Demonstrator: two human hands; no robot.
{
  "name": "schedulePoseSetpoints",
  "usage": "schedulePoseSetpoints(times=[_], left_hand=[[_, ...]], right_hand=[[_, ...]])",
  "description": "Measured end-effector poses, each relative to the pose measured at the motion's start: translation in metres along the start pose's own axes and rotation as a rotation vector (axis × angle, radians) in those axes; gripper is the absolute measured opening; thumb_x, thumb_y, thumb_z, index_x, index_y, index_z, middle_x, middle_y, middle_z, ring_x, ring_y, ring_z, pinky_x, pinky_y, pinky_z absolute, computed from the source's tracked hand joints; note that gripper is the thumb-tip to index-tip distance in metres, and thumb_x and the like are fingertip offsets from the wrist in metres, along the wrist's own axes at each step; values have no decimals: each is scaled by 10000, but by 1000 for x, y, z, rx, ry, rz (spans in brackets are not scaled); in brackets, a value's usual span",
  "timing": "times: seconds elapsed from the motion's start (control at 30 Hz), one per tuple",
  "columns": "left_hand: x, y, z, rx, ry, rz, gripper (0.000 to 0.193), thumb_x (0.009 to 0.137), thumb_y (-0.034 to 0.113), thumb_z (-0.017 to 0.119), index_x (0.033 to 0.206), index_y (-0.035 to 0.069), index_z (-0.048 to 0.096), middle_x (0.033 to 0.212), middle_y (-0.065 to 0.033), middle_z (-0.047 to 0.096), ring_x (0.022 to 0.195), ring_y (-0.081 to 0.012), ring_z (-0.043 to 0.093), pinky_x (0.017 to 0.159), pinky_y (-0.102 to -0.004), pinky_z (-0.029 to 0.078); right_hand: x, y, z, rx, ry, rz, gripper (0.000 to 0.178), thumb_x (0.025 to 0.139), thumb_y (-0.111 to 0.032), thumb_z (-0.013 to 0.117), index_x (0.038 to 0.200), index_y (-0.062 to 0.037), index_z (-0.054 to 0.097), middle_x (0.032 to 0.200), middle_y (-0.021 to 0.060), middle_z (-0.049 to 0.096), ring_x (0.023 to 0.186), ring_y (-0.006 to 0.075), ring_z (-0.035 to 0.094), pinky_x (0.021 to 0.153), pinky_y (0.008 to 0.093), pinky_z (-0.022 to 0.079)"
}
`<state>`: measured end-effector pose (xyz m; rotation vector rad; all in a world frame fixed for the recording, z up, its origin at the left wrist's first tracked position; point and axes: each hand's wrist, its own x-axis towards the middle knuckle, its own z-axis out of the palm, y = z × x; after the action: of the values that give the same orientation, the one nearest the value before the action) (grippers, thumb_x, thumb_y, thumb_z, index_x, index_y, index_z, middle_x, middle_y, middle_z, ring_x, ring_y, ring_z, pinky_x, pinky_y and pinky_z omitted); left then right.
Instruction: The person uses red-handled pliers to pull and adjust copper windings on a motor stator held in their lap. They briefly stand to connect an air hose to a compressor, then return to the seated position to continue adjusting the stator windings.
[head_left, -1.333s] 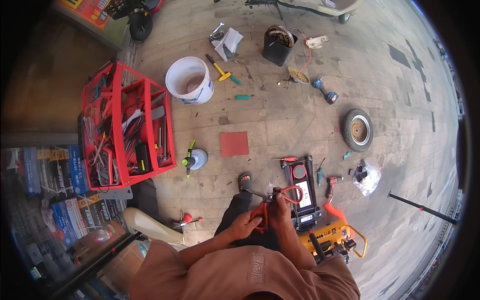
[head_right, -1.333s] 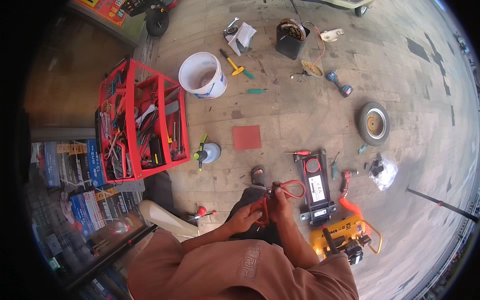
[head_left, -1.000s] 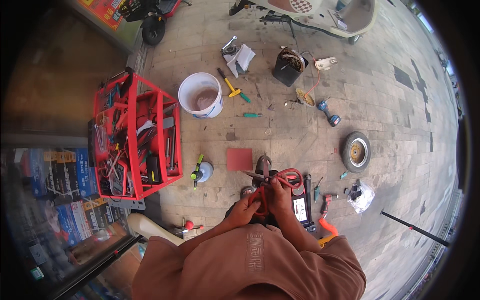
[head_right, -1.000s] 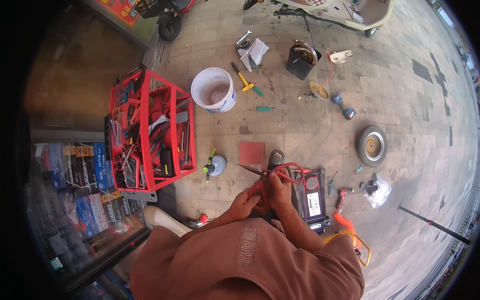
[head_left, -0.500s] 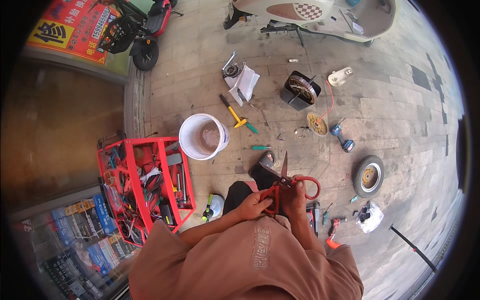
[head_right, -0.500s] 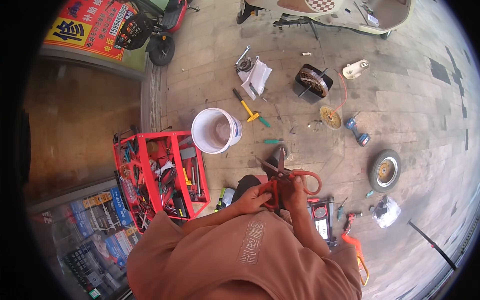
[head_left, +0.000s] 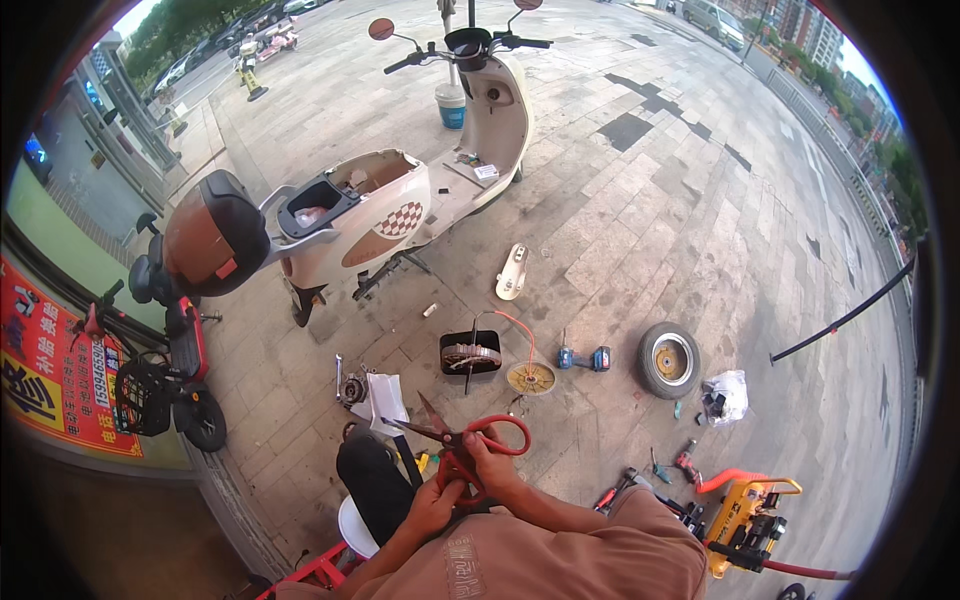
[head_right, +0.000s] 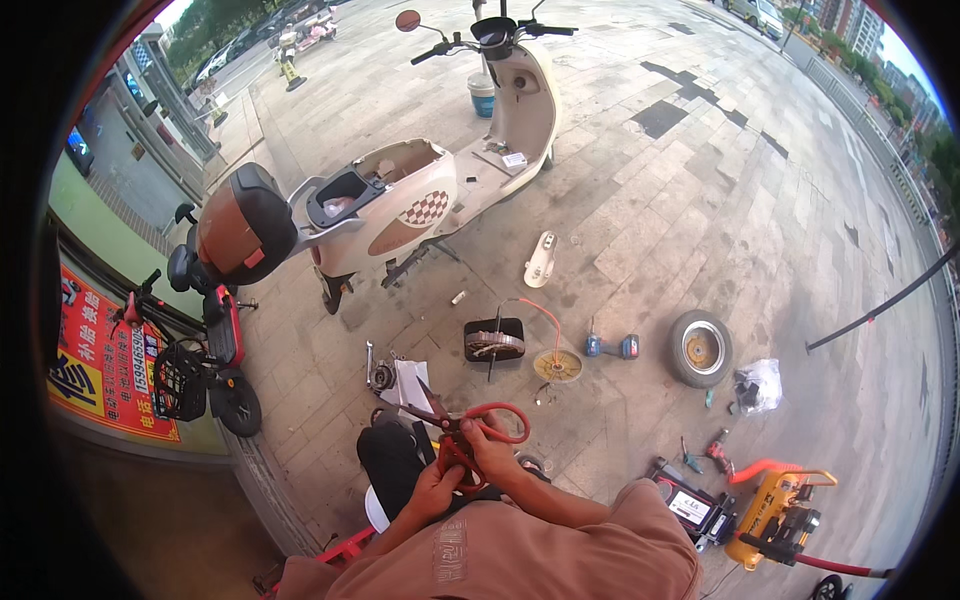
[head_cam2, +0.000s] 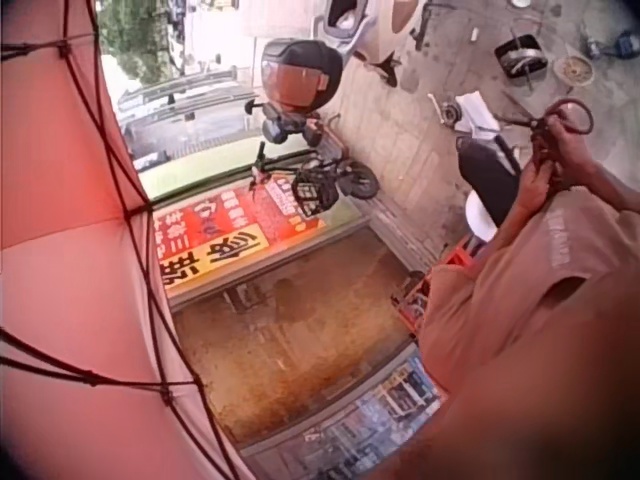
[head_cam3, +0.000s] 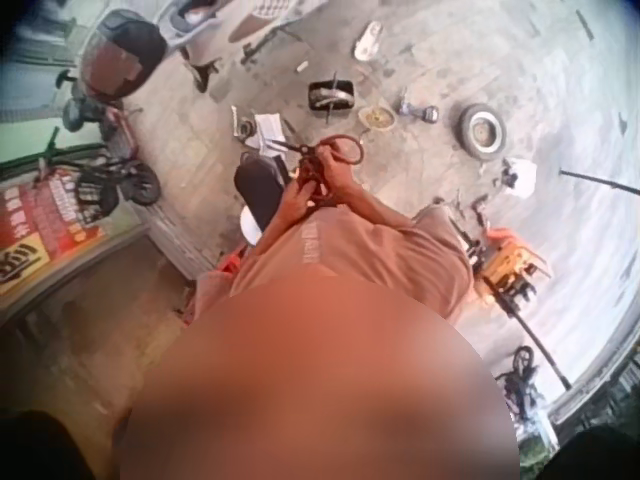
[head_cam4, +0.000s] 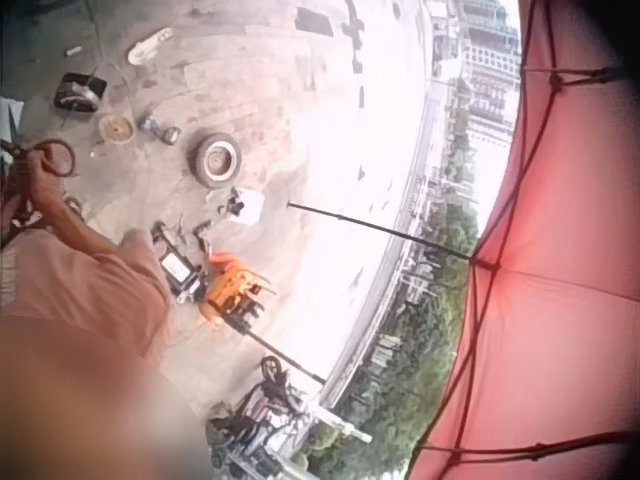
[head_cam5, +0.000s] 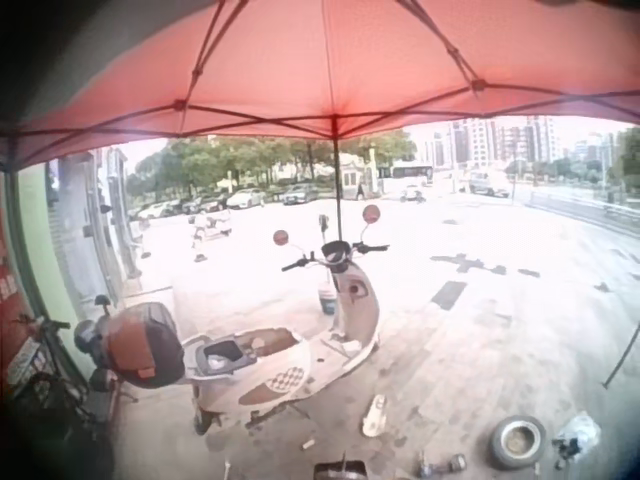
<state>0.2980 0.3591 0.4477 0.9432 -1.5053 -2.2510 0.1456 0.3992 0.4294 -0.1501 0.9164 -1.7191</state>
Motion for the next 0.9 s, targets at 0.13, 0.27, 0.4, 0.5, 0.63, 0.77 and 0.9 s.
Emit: schedulePoseSetpoints(times=[0.13,0.27,0.4,0.5,0.63,0.77,0.9], left_hand=[[42,26,-59,146,-126,-66,221,1034,151,500,1199,32,585,978,-30,646,805,-105,641,687,-268,538],[91,49,-154,400,-250,58,274,1044,169,488,1272,43,573,952,-13,640,810,-75,593,692,-252,505],[122,72,-285,277,-439,-118,304,1052,180,462,1315,55,548,904,-19,618,785,-84,566,684,-255,480],[130,97,-375,170,-543,-203,313,1059,208,470,1328,66,545,900,18,598,751,-51,530,654,-222,462],[115,133,-435,-12,-684,-306,311,1070,247,460,1318,75,533,881,22,610,710,-47,551,623,-211,474],[105,158,-456,-18,-760,-370,327,1075,257,435,1309,57,545,901,2,613,767,-56,577,699,-220,487],[98,166,-457,-3,-849,-336,382,1083,295,420,1384,71,493,878,26,602,757,-21,533,648,-189,459]], right_hand=[[41,3,28,32,51,-18,290,990,-213,620,1189,-58,477,1070,110,619,909,234,682,773,371,584],[105,46,75,212,130,-44,296,997,-202,598,1228,-64,474,1061,142,639,909,268,681,766,424,584],[164,126,162,312,198,-333,429,993,-230,587,1375,-117,428,1173,169,614,1026,326,648,873,500,559],[189,173,239,271,206,-478,670,959,-434,597,1520,-210,306,1340,164,529,1192,332,573,991,502,493],[187,196,316,345,307,-605,660,973,-533,525,1524,-235,317,1413,159,485,1211,326,556,1024,497,460],[171,206,352,288,462,-757,582,1027,-472,454,1510,-171,330,1389,171,521,1174,309,587,1000,480,479],[171,246,375,215,596,-795,574,1054,-435,407,1496,-79,317,1315,178,579,1151,283,608,984,417,494]])
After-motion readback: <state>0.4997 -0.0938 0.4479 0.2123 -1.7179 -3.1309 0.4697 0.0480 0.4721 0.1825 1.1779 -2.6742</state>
